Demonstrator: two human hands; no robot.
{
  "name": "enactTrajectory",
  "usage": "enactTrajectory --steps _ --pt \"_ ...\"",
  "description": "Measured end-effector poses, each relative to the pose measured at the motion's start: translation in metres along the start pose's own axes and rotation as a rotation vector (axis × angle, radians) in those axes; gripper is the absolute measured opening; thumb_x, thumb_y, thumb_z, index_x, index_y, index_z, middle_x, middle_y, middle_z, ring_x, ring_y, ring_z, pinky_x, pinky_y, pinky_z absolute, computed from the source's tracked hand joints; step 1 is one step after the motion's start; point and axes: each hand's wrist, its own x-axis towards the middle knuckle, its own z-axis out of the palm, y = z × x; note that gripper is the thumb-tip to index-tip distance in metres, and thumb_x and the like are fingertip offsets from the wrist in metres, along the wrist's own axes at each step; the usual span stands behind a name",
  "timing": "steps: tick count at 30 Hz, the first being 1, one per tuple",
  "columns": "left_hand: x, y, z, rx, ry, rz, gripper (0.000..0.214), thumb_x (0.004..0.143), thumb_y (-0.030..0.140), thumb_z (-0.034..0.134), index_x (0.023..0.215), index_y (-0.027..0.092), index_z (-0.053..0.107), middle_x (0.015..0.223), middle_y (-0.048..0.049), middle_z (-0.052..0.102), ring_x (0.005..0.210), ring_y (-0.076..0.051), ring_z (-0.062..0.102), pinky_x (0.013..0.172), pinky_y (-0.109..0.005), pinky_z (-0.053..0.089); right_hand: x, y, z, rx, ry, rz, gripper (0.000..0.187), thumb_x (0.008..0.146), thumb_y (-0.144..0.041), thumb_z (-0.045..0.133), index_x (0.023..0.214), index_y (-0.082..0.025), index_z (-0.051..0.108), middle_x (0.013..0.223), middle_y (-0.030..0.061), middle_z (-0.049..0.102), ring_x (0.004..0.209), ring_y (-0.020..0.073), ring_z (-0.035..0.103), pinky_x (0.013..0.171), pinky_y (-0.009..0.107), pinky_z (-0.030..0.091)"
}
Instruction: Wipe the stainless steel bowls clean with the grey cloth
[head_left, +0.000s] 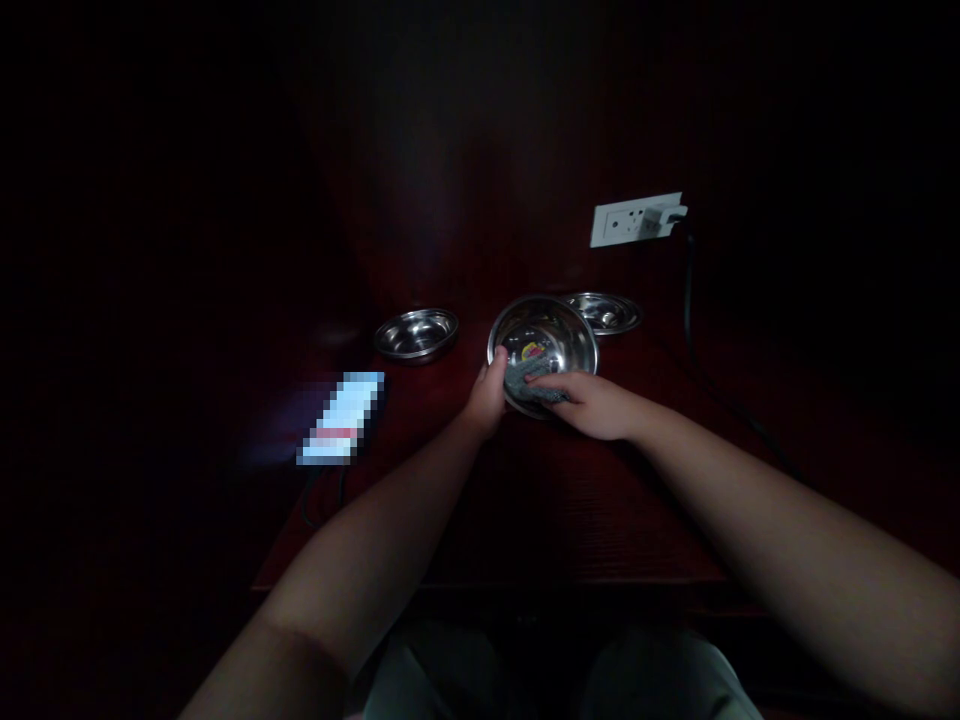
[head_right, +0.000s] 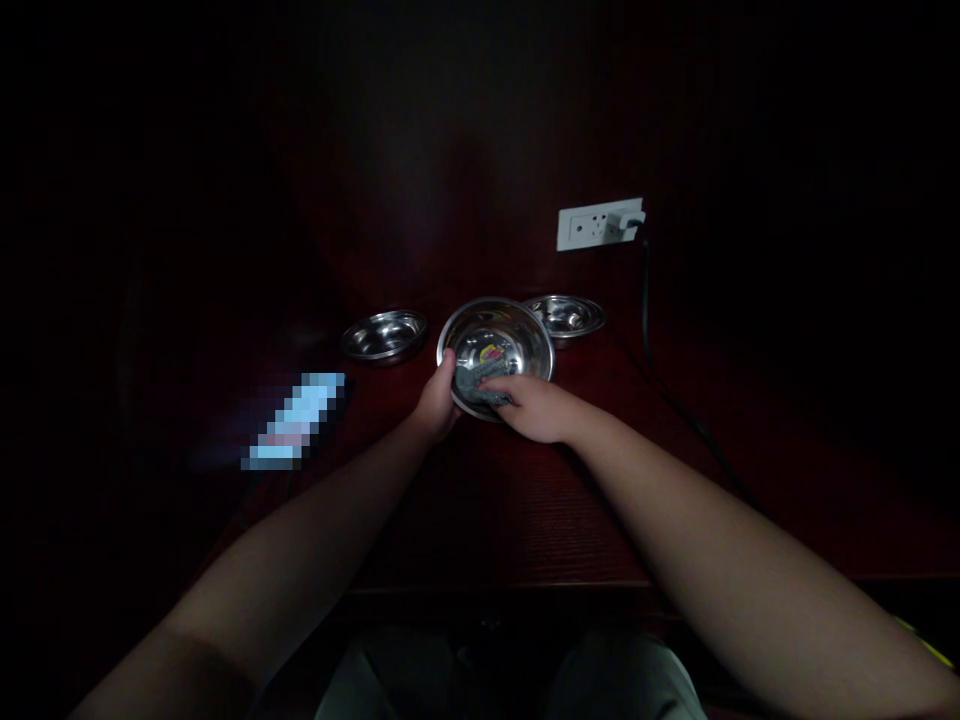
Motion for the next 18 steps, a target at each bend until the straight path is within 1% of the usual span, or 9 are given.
enactTrajectory --steps 3,8,12,18 --pt "-0.0007 0.0001 0.0015 -0.001 -0.025 0.05 0.053 0.082 0.055 0.045 0.113 0.014 0.057 0.114 -0.0126 0.065 0.111 -0.026 0.057 0.097 -0.04 0.043 0.0004 -0.0008 -0.0013 -0.024 -0.012 0.019 0.037 0.079 -0.012 0.047 0.111 -0.02 0.063 0.115 0.0055 0.065 0.107 0.0218 0.059 0.099 0.041 0.041" --pt "-0.0008 -0.0009 0.0017 0.011 -0.076 0.061 0.052 0.082 0.055 0.046 0.112 0.014 0.059 0.115 -0.0126 0.064 0.113 -0.025 0.056 0.101 -0.039 0.039 0.0009 -0.0035 -0.0046 -0.019 -0.028 0.024 0.027 0.08 -0.016 0.05 0.101 -0.02 0.067 0.103 0.0047 0.069 0.096 0.0222 0.061 0.09 0.039 0.045" --pt "0.0009 -0.0028 0.0007 0.003 -0.09 0.072 0.053 0.082 0.053 0.047 0.115 0.014 0.057 0.117 -0.0119 0.063 0.116 -0.024 0.054 0.102 -0.039 0.038 0.0008 -0.007 -0.0064 0.005 -0.022 0.029 0.023 0.079 -0.018 0.053 0.097 -0.021 0.068 0.092 0.0031 0.07 0.087 0.0201 0.061 0.084 0.035 0.045" --pt "0.0019 -0.0038 0.0001 0.009 -0.091 0.056 0.051 0.082 0.052 0.047 0.113 0.014 0.059 0.113 -0.0119 0.066 0.113 -0.025 0.056 0.101 -0.041 0.039 0.0017 -0.0069 -0.0071 -0.017 -0.035 0.059 0.02 0.082 -0.025 0.051 0.091 -0.019 0.068 0.087 0.0035 0.069 0.079 0.0177 0.06 0.076 0.031 0.044"
